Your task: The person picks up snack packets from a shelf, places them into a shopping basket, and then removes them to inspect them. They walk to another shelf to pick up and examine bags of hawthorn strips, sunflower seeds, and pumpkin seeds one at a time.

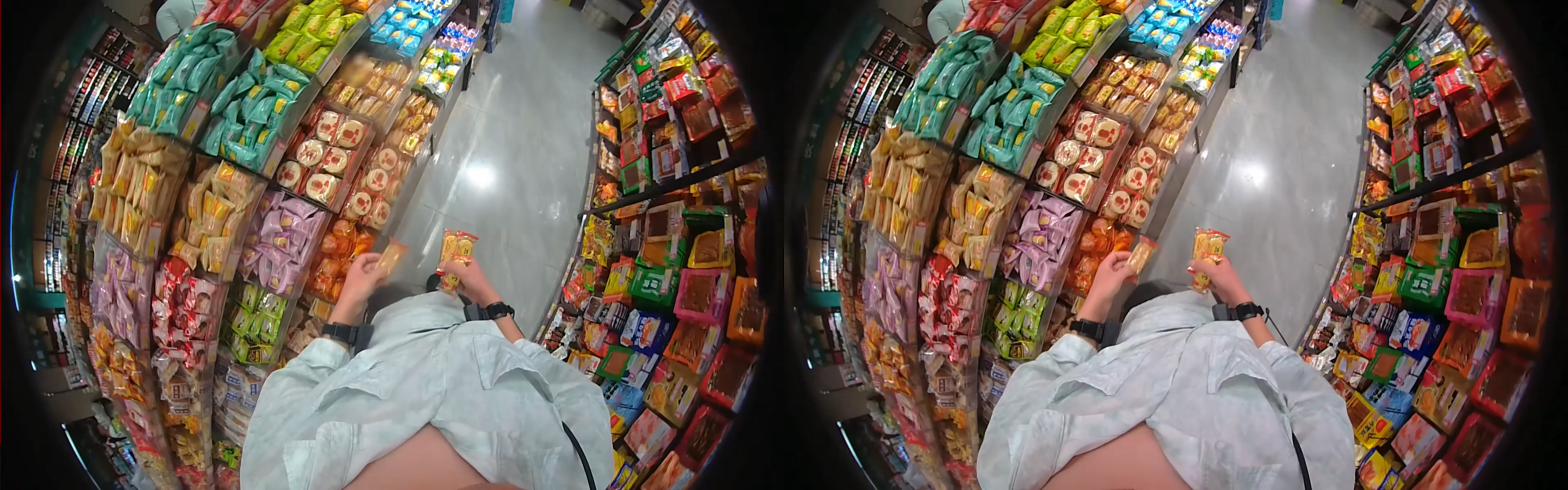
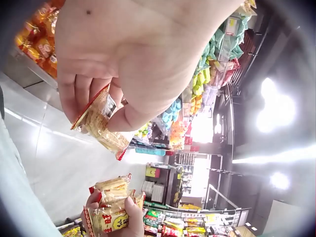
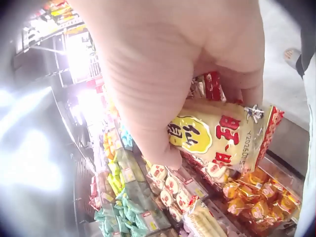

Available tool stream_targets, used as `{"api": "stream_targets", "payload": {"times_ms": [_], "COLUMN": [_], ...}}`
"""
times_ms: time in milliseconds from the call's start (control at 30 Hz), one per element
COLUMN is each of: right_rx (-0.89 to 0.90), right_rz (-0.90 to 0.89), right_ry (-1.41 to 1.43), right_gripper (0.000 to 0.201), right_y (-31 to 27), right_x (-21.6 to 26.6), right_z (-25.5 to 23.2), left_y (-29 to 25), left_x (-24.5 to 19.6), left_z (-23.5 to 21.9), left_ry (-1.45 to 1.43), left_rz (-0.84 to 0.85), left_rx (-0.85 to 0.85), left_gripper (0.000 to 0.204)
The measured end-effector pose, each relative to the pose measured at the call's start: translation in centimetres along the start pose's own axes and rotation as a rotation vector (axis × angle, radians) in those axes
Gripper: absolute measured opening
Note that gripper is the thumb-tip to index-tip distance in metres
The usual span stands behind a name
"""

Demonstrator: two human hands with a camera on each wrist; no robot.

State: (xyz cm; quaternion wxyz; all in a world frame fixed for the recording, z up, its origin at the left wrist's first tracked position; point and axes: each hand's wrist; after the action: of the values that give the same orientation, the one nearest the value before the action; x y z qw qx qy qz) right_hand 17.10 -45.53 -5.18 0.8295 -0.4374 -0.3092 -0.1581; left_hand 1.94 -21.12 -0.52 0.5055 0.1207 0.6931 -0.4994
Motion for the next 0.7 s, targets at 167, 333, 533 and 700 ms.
{"api": "stream_targets", "payload": {"times_ms": [167,333,533,700], "right_rx": [-0.081,-0.214,-0.313,-0.477], "right_rz": [0.032,0.006,-0.054,-0.149], "right_ry": [0.098,0.193,0.174,0.198], "right_gripper": [0.026,0.024,0.021,0.025], "right_y": [3.7,6.4,12.0,17.7], "right_x": [3.1,7.0,14.3,19.9], "right_z": [-4.0,-6.6,-9.8,-12.5], "left_y": [5.1,12.5,26.4,38.9], "left_x": [-4.4,-8.0,-12.9,-18.5], "left_z": [4.6,5.8,5.1,5.2], "left_ry": [0.024,0.109,0.418,0.419], "left_rz": [0.058,0.19,0.427,0.509], "left_rx": [-0.102,-0.105,-0.259,-0.358], "left_gripper": [0.038,0.039,0.039,0.041]}}
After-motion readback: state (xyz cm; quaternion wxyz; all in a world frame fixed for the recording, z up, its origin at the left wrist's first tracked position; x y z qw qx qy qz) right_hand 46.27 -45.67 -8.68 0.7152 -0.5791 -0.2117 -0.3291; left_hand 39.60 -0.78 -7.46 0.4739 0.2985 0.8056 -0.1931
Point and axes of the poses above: each hand's wrist, its own y-axis towards the middle knuckle, its own z-axis out of the palm, x = y × z, and after that the axes turned 4 degrees about -x, right-handed
